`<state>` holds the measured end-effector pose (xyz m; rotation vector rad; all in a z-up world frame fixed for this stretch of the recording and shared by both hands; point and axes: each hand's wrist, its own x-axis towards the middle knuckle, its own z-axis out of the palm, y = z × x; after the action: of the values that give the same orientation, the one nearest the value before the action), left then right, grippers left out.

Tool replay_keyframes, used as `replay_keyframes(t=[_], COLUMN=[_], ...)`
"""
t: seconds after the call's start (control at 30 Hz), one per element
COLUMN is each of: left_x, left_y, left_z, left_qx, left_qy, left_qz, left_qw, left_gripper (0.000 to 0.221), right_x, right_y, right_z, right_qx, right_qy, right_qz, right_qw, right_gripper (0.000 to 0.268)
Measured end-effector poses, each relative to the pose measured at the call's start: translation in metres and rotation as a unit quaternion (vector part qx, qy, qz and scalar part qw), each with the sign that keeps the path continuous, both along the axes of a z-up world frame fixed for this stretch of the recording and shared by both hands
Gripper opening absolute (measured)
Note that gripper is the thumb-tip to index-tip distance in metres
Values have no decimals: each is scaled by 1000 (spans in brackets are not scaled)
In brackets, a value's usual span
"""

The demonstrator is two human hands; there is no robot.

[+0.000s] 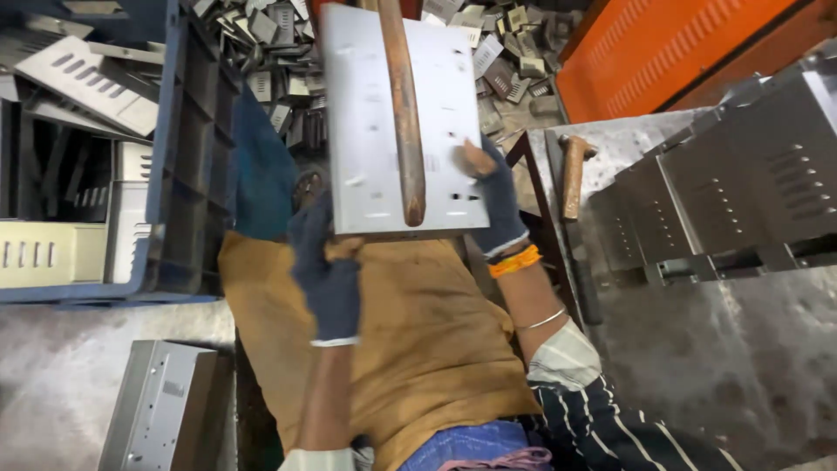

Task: Operating a spot welding machine to assemble metal panels and enclosures.

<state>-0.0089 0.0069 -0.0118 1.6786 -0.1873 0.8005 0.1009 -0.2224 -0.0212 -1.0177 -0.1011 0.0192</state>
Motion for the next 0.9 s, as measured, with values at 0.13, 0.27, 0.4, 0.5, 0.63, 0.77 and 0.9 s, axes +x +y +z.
replay_keyframes(t=[0.13, 0.27, 0.4, 0.5, 0.63, 0.77, 0.9], left_x=[0, 18, 46, 61, 47, 45, 43], left_y=[-66, -44, -17, -15, -14, -13, -16], left_z=[14, 4, -18, -19, 7, 9, -6], left_qx=[-135, -95, 0, -89, -85, -127, -178], left_qy=[83, 157, 155, 94, 116, 141, 148], left_qz=[59, 83, -109, -244, -287, -335, -349], left_qw=[986, 979, 982, 961, 947, 923, 908], left_gripper=[75, 69, 74, 92, 103, 116, 115], right_x=[-23, -48, -42, -38, -40, -45, -47], right_y=[-32, -3, 22, 24, 13, 12, 10], right_z=[-8, 46, 84, 106, 114, 123, 126], right_qx=[-51, -573, -680, -627, -667, -685, -686], right_qy=[53, -303, -17, -149, -320, -356, -379], right_qz=[-5, -307, -89, -136, -159, -157, -133], right_qw=[997, 696, 727, 753, 654, 616, 607], right_gripper=[56, 57, 50, 42, 42, 41, 35])
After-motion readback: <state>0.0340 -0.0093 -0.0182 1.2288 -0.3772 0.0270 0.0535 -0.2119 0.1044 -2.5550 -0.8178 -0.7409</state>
